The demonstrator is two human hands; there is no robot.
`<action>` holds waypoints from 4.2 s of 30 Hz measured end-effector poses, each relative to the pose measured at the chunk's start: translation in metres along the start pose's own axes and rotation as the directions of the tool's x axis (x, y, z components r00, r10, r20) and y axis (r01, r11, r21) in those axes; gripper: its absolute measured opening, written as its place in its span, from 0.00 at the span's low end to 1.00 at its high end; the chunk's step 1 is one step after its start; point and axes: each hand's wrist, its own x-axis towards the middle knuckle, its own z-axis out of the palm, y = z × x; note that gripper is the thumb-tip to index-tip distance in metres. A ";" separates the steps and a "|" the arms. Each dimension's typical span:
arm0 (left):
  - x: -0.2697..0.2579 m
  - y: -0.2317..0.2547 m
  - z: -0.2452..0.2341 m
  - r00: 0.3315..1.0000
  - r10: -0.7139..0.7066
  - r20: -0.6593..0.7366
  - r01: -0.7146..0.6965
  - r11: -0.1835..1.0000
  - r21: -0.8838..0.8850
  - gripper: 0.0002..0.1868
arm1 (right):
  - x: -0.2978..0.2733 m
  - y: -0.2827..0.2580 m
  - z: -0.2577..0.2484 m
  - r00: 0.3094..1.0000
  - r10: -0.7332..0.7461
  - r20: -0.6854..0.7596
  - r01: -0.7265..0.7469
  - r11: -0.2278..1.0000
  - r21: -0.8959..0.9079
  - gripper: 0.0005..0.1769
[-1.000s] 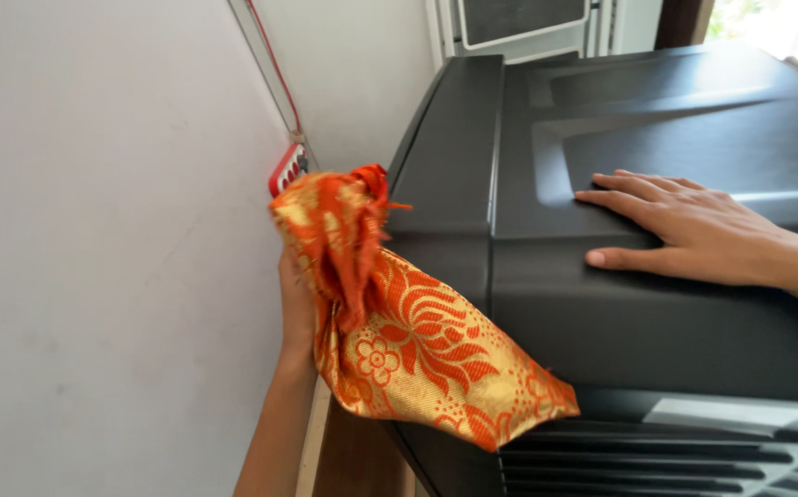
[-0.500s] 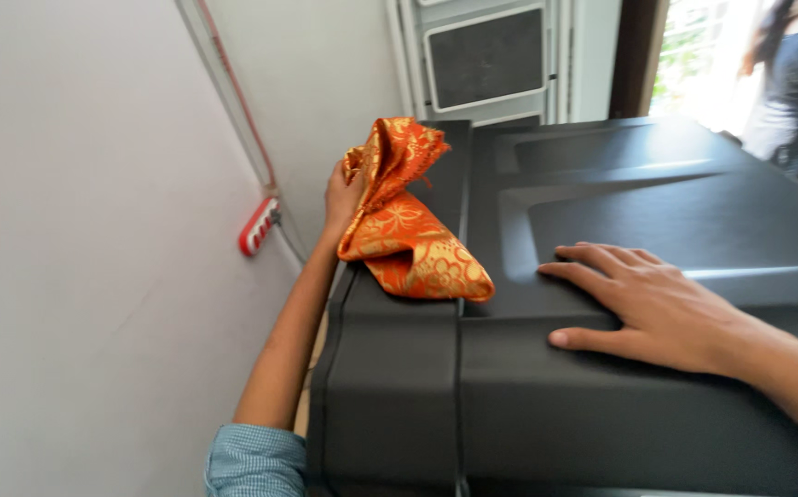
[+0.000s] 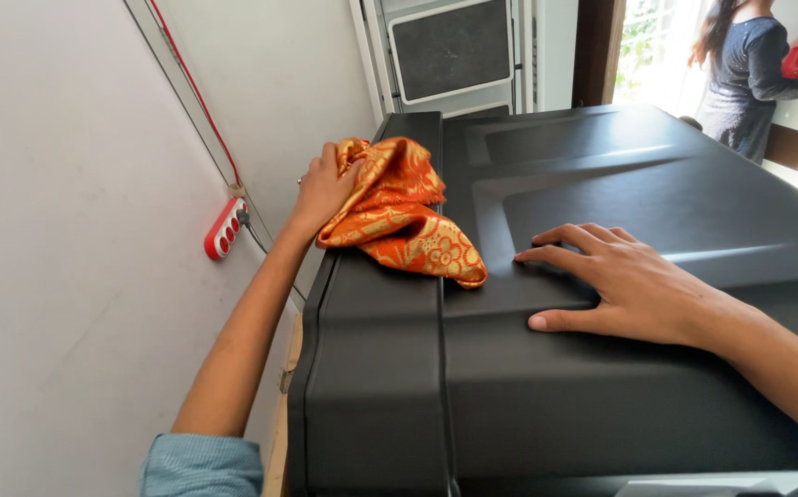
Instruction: The person wipes the top, front panel, and side vents of a black and white air cooler with a bright orange cloth, then turns a dial on the front panel.
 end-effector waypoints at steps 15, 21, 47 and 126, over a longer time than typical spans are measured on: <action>-0.157 0.218 -0.132 0.761 0.299 0.576 -0.456 0.878 0.147 0.56 | -0.007 -0.002 0.004 0.991 -0.101 -0.090 0.102 0.995 0.000 0.48; -0.135 0.236 -0.100 0.708 0.443 0.550 -0.637 0.736 0.228 0.39 | -0.007 0.003 0.007 0.980 -0.142 -0.141 0.144 0.990 0.005 0.50; -0.065 0.296 -0.032 0.743 0.314 0.591 -0.380 0.925 -0.014 0.32 | -0.014 0.025 0.007 0.573 0.072 -0.817 0.122 0.978 0.172 0.18; -0.069 0.238 0.070 0.720 0.615 0.322 -0.694 0.621 0.365 0.11 | -0.082 -0.082 0.050 0.801 -0.057 -0.596 -0.040 0.988 -0.148 0.43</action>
